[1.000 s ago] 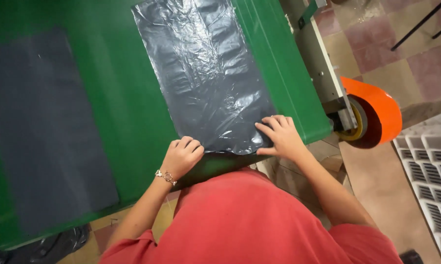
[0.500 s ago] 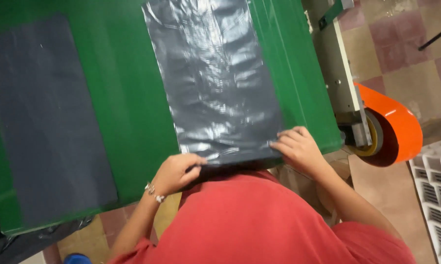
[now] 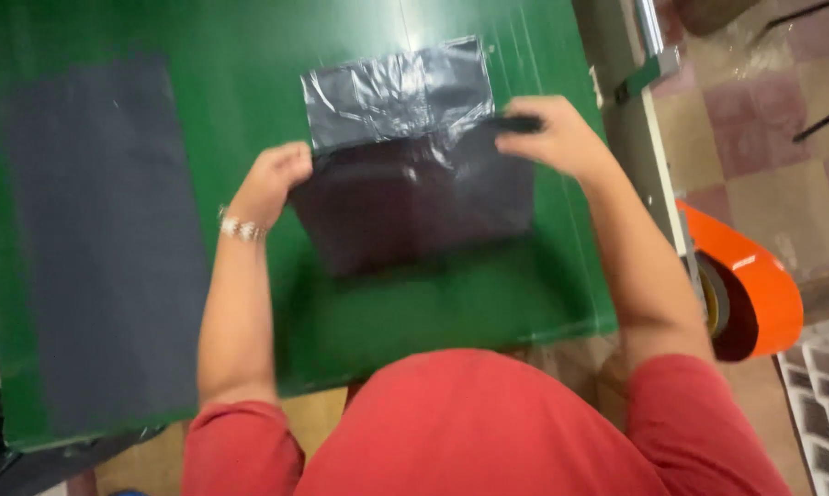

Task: Picking up plastic bags from a conveyor belt, folding them into smaller rectangles, and stacking them in a plastic crate.

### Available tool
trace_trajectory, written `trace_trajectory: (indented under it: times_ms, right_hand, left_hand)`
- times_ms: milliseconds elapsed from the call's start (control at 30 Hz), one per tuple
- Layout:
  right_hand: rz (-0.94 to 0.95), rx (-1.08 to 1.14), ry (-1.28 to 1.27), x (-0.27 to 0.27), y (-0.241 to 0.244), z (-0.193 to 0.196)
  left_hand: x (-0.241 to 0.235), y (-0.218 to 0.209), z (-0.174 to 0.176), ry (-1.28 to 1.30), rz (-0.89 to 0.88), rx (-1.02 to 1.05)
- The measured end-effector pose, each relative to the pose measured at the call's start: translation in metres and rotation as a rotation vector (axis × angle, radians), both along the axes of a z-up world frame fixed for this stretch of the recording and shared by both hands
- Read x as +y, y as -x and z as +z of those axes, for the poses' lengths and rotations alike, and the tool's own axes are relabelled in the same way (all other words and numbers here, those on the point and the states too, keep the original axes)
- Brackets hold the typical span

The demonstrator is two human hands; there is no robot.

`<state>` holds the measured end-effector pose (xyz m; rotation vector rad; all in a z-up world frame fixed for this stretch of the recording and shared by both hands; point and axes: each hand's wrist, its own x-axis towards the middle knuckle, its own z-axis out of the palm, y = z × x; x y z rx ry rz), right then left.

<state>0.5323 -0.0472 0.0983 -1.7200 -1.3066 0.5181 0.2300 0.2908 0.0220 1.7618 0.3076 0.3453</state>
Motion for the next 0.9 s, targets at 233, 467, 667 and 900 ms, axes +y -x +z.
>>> trace_trajectory:
  times_ms: [233,467,667,900]
  right_hand:
    - [-0.24,-0.087,-0.046,0.135,-0.107,-0.14]
    - [-0.469,-0.329,0.504,0.149,-0.094,-0.136]
    - [-0.424,-0.421,0.58,0.167,-0.093,-0.123]
    - [-0.418,-0.362,0.77,0.185,-0.09,-0.107]
  left_hand:
    - [0.054,-0.09,-0.064,-0.096,0.364,0.358]
    - [0.038,-0.096,-0.087,-0.548,0.534,0.492]
    - [0.001,-0.103,-0.04,-0.894,0.636,0.453]
    - [-0.064,-0.1,-0.016,-0.184,0.198,0.187]
